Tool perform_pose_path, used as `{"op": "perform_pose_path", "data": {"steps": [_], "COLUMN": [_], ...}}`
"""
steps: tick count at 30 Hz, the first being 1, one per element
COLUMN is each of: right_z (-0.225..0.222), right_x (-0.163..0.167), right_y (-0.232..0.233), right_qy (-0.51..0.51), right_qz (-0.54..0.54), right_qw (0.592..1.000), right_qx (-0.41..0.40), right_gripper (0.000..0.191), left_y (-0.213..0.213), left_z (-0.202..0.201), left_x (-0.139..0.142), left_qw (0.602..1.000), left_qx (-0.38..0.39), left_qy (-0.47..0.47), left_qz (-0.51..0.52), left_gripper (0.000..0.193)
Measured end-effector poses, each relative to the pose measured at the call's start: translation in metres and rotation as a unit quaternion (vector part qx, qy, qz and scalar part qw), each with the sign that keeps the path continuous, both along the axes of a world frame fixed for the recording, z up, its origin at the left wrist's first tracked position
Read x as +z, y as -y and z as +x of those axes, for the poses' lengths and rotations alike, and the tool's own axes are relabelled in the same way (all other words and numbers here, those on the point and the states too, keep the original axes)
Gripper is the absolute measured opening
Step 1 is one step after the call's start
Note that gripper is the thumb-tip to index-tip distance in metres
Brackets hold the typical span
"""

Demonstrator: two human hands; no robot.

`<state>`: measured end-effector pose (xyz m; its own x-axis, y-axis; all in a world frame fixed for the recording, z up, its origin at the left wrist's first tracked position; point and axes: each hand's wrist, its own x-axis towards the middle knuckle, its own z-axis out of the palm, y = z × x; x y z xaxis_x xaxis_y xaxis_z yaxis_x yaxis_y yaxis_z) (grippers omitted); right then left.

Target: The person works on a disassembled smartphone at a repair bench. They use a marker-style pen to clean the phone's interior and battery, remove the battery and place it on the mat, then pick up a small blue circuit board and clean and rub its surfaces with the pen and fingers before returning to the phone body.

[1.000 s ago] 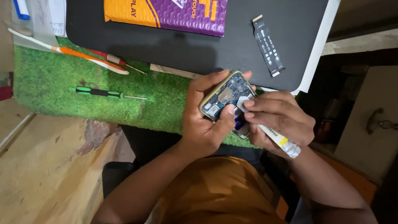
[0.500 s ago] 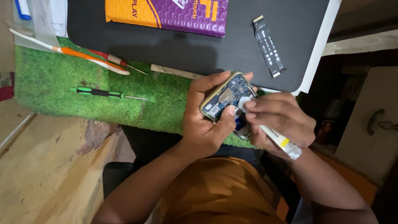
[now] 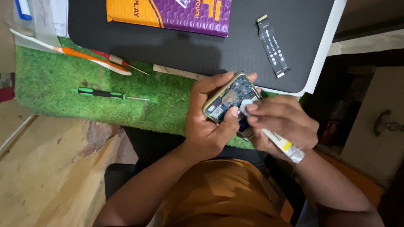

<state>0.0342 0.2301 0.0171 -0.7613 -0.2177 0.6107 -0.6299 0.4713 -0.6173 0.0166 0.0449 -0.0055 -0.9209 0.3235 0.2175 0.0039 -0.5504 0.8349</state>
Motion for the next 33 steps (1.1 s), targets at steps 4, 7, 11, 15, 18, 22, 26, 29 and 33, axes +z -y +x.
{"op": "perform_pose_path", "data": {"steps": [4, 7, 11, 15, 18, 22, 26, 29, 33], "right_z": [0.002, 0.003, 0.004, 0.004, 0.003, 0.002, 0.002, 0.002, 0.005], "right_x": [0.005, 0.006, 0.006, 0.005, 0.004, 0.003, 0.005, 0.002, -0.004], "right_y": [0.001, 0.002, 0.002, 0.001, 0.001, 0.001, 0.001, 0.001, -0.001], "right_qy": [0.015, 0.016, 0.023, 0.022, 0.028, 0.019, 0.012, 0.008, 0.014], "right_qz": [0.017, 0.019, 0.021, 0.014, 0.004, -0.002, 0.017, 0.016, -0.005], "right_qw": [1.0, 1.0, 0.999, 0.999, 0.999, 1.0, 1.0, 1.0, 1.0], "right_qx": [-0.022, -0.016, -0.017, -0.027, -0.015, -0.013, -0.008, -0.023, -0.002], "right_gripper": [0.007, 0.008, 0.009, 0.008, 0.008, 0.008, 0.008, 0.007, 0.007], "left_y": [0.0, 0.0, 0.0, -0.001, 0.001, 0.0, 0.0, -0.001, 0.0], "left_z": [0.0, 0.0, 0.002, 0.003, 0.001, 0.002, 0.001, 0.002, 0.002], "left_x": [0.0, -0.001, 0.0, 0.0, 0.0, 0.0, -0.001, -0.001, -0.001], "left_qw": [1.0, 1.0, 1.0, 1.0, 1.0, 1.0, 1.0, 1.0, 1.0], "left_qx": [-0.002, -0.005, -0.005, -0.002, -0.001, 0.002, 0.004, 0.0, 0.0], "left_qy": [0.001, 0.009, 0.014, 0.015, 0.008, 0.01, 0.004, 0.013, 0.008], "left_qz": [0.005, 0.016, 0.016, 0.012, 0.008, 0.014, 0.01, 0.02, 0.015], "left_gripper": [0.042, 0.042, 0.042, 0.041, 0.041, 0.04, 0.04, 0.041, 0.041]}}
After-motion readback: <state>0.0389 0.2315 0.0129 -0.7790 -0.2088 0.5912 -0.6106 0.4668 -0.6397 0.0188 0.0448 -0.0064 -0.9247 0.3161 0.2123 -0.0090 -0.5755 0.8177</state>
